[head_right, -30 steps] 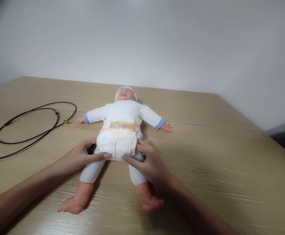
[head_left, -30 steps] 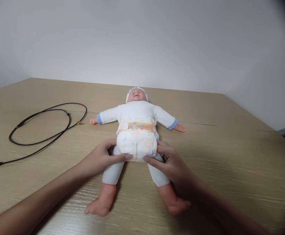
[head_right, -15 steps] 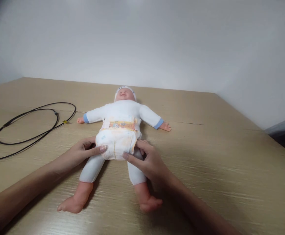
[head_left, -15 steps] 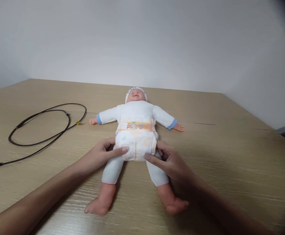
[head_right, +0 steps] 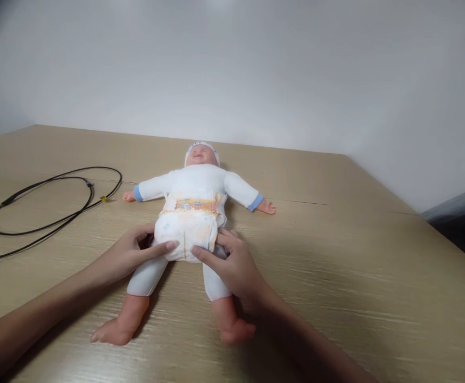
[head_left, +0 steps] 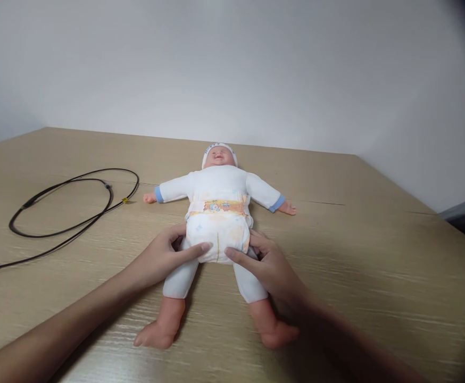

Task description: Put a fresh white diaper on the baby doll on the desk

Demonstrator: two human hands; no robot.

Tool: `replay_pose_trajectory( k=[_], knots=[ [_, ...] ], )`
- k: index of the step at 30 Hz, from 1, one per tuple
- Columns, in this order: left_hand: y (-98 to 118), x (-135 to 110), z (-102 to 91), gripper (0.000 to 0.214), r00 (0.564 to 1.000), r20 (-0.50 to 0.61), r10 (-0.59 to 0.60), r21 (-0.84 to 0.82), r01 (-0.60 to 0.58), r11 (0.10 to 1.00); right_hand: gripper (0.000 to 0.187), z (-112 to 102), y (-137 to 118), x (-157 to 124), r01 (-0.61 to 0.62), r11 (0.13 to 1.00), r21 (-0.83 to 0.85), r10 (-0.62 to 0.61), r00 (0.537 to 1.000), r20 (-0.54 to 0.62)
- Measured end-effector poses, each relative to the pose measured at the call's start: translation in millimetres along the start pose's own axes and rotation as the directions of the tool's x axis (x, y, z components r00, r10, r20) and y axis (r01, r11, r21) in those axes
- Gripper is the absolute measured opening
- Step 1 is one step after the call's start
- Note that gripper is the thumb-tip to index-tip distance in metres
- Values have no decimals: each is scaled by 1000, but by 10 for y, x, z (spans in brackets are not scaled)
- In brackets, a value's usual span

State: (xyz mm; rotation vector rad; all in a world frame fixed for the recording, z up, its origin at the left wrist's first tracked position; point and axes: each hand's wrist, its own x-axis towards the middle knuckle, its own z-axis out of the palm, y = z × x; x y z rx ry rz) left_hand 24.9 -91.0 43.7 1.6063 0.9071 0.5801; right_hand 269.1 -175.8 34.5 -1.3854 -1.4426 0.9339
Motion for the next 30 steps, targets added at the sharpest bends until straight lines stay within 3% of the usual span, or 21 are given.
replay_pose_trajectory(
  k=[4, 13, 21, 30],
  knots=[
    [7, -4, 37, 46, 1000, -7, 19, 48, -18, 999, 27, -15, -30, 4, 9, 1000, -4, -9, 1000, 18],
    [22, 18, 39, 41, 999, 37, -15, -84, 18, 996, 29, 43, -39, -25, 116, 964, -241, -126, 992, -25],
    [-5, -2, 73, 40, 997, -55, 52, 53, -50, 997, 20, -20, 45, 34, 132, 967, -218, -129, 991, 27],
    [-11, 0, 68, 45, 999, -52, 11, 59, -8, 998, 38, 15, -27, -10, 147, 926, -347, -149, 989, 22]
  ],
)
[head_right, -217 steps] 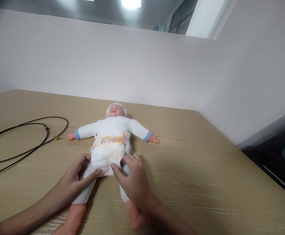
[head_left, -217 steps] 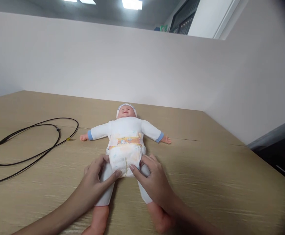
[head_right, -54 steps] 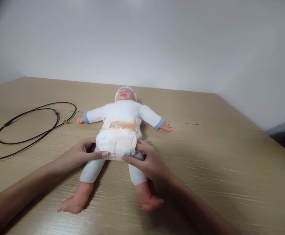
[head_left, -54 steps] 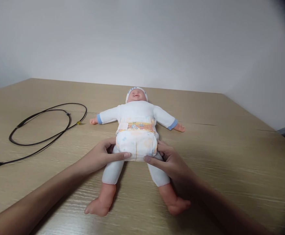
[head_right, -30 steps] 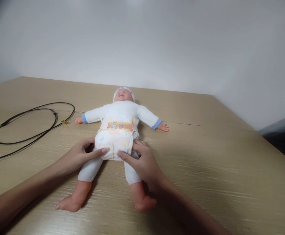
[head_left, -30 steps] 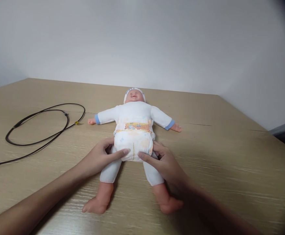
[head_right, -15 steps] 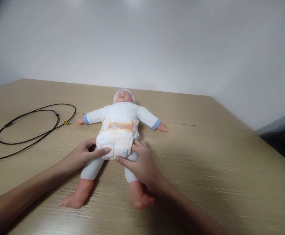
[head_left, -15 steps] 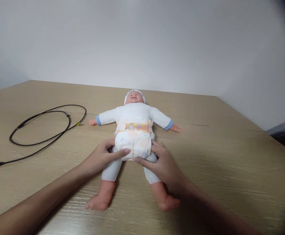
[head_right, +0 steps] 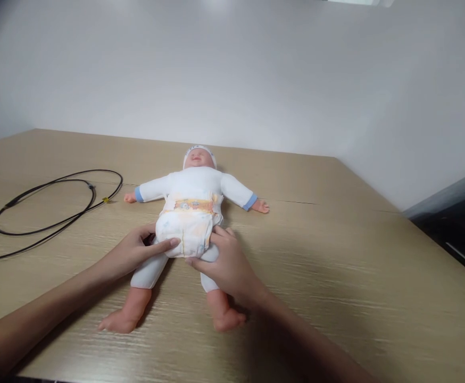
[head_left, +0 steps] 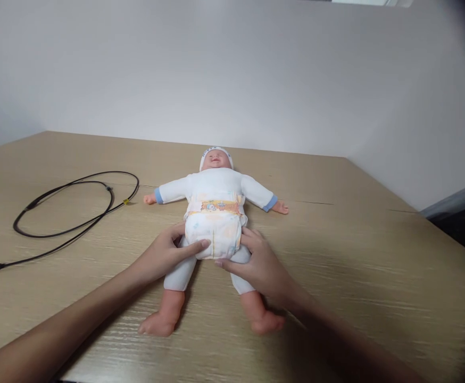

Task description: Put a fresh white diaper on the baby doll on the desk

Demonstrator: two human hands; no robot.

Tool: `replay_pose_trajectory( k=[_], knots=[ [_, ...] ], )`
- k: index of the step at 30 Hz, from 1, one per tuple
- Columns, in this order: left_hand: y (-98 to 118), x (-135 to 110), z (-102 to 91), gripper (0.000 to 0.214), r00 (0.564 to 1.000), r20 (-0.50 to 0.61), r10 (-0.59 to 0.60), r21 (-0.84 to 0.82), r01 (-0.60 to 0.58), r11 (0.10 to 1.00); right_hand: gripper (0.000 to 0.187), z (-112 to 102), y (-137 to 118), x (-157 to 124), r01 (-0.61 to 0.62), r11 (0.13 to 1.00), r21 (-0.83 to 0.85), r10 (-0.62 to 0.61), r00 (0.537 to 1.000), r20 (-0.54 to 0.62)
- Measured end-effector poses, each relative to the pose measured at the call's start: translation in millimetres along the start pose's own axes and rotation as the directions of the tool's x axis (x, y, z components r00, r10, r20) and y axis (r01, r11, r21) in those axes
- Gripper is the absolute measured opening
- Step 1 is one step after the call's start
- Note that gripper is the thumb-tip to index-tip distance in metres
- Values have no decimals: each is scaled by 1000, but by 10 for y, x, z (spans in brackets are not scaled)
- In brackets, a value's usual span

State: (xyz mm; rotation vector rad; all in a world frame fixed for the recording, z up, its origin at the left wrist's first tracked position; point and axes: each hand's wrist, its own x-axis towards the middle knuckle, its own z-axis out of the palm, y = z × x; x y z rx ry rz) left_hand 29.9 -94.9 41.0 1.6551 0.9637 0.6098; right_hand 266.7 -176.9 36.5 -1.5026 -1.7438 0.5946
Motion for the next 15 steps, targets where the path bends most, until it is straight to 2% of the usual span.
replay_pose_trajectory(
  k=[4, 8, 15],
  knots=[
    [-18, 9, 25, 51, 999, -12, 45, 84, -44, 995, 32, -1, -41, -3, 1, 998, -70, -1, 1000, -1],
    [-99, 48, 45, 62, 995, 17, 103, 80, -104, 991, 22, 3, -49, 6, 13, 992, -124, -14, 1000, -11],
    [-196, 115, 86, 54, 987, -28, 158, 170, -151, 974, 22, 23, 62, 25, 63, 985, -159, -64, 998, -4]
  ],
)
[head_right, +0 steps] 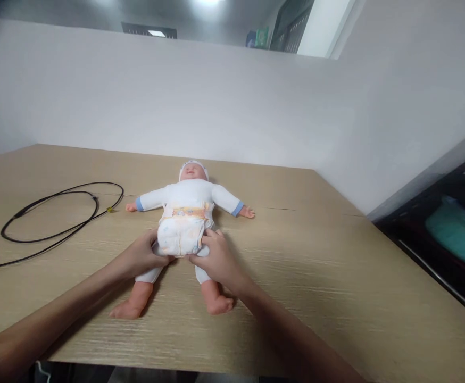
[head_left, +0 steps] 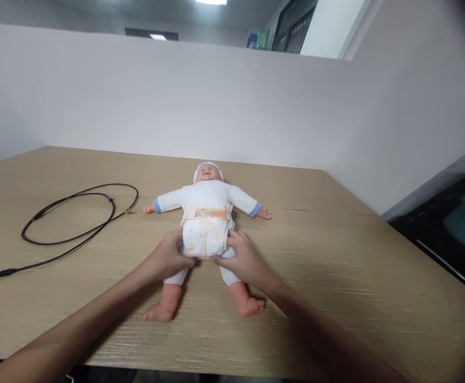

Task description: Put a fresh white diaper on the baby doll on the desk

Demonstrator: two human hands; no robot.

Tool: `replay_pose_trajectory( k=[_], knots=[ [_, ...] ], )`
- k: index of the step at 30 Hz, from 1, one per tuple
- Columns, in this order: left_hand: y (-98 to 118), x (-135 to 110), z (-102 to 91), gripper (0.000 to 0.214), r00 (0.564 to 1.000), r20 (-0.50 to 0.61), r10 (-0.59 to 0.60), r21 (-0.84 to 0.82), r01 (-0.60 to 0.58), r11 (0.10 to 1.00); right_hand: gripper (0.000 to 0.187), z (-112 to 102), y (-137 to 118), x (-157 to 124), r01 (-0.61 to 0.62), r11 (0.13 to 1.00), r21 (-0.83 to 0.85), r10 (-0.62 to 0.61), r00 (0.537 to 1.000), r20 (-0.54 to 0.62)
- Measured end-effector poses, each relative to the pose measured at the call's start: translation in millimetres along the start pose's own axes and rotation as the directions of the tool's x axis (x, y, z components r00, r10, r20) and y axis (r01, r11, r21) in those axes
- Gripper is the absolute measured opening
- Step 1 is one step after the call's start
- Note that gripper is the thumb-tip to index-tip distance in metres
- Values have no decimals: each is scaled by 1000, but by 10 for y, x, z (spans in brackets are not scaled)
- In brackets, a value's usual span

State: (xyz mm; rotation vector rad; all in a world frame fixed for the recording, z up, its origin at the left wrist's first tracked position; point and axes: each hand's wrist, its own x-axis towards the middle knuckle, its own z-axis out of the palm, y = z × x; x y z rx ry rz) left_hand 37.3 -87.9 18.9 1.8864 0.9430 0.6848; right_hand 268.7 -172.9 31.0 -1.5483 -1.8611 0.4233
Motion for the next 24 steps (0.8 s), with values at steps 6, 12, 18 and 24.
replay_pose_trajectory(
  k=[6, 12, 18, 24],
  knots=[
    [149, 16, 5, 53, 1000, -9, -18, 137, 19, 990, 32, 126, 100, 10, 8, 999, -45, -10, 998, -57],
    [204, 32, 6, 59, 1000, -18, 2, 227, 2, 974, 29, 175, 178, 43, 23, 999, -23, -25, 997, -73],
    [104, 5, -36, 68, 999, 43, 3, -16, -2, 1000, 23, 133, 181, 47, 53, 998, 15, -52, 995, -85],
    [60, -18, -197, 49, 985, 174, 16, -69, -4, 998, 22, 25, 215, 38, 81, 993, 85, -78, 996, -40]
  ],
)
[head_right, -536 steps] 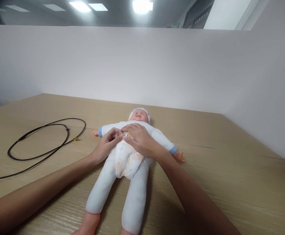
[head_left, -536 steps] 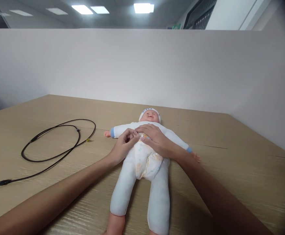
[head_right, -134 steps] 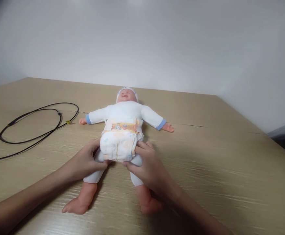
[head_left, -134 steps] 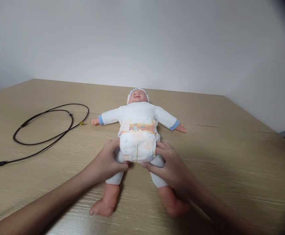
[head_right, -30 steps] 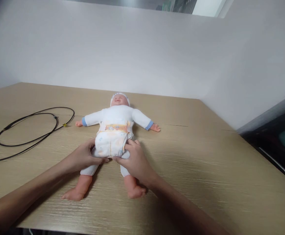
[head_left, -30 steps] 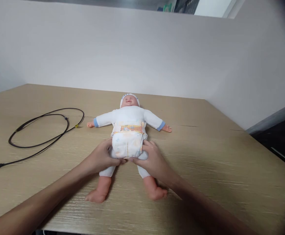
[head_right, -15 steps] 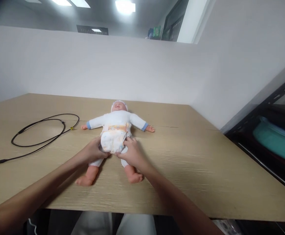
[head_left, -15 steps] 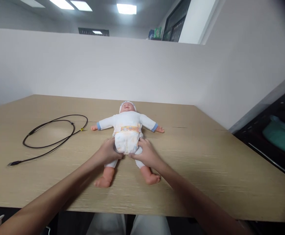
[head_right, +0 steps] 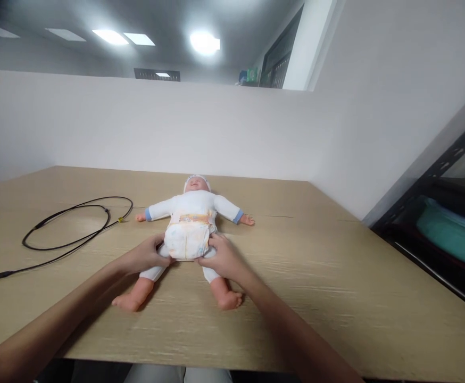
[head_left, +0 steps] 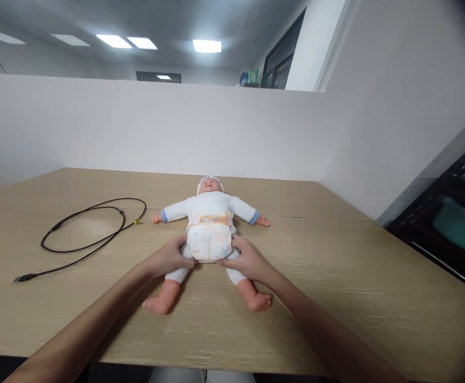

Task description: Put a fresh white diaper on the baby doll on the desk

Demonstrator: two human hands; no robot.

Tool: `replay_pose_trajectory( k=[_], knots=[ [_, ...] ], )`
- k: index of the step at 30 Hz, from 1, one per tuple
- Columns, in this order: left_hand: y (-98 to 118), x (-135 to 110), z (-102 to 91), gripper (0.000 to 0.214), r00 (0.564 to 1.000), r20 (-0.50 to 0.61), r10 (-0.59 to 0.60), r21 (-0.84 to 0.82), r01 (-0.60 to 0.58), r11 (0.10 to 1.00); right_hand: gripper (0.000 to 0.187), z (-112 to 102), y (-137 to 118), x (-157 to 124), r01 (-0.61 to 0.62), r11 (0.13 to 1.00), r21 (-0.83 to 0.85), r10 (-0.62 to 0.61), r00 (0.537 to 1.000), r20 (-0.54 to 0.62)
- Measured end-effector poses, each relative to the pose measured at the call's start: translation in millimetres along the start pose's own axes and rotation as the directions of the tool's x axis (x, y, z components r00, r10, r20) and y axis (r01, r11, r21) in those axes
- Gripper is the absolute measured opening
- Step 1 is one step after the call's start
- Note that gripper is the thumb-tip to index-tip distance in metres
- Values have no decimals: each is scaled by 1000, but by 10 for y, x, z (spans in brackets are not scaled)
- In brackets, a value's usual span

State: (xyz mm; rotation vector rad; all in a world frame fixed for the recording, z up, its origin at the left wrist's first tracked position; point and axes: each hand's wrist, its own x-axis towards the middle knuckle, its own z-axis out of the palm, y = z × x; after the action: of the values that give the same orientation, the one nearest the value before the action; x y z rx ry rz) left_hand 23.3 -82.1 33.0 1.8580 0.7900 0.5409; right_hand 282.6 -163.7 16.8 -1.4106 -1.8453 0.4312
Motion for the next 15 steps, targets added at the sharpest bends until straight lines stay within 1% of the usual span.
replay_pose_trajectory(
  k=[2, 4, 7, 9, 12, 15],
  knots=[
    [-7, -1, -43, 47, 999, 32, 17, -21, -17, 1000, 23, -35, 13, -16, -1, 1000, 18, 0, 1000, 13],
    [-23, 3, -70, 50, 999, 46, 28, -26, -26, 999, 26, -61, 22, -40, -15, 999, 40, 14, 1000, 21],
    [-65, 7, -92, 57, 998, 63, 28, -15, -27, 1000, 34, -91, 27, -77, -57, 994, 94, 53, 997, 51],
    [-92, 5, -100, 57, 997, 64, 43, -15, -42, 999, 38, -113, 26, -89, -76, 989, 126, 66, 995, 78],
    [-119, 5, -106, 53, 995, 60, 74, -21, -73, 997, 29, -143, 17, -89, -75, 983, 167, 58, 992, 108],
    [-141, 14, -110, 53, 994, 59, 92, -37, -90, 995, 23, -153, -15, -85, -86, 973, 215, 64, 992, 106]
  ],
)
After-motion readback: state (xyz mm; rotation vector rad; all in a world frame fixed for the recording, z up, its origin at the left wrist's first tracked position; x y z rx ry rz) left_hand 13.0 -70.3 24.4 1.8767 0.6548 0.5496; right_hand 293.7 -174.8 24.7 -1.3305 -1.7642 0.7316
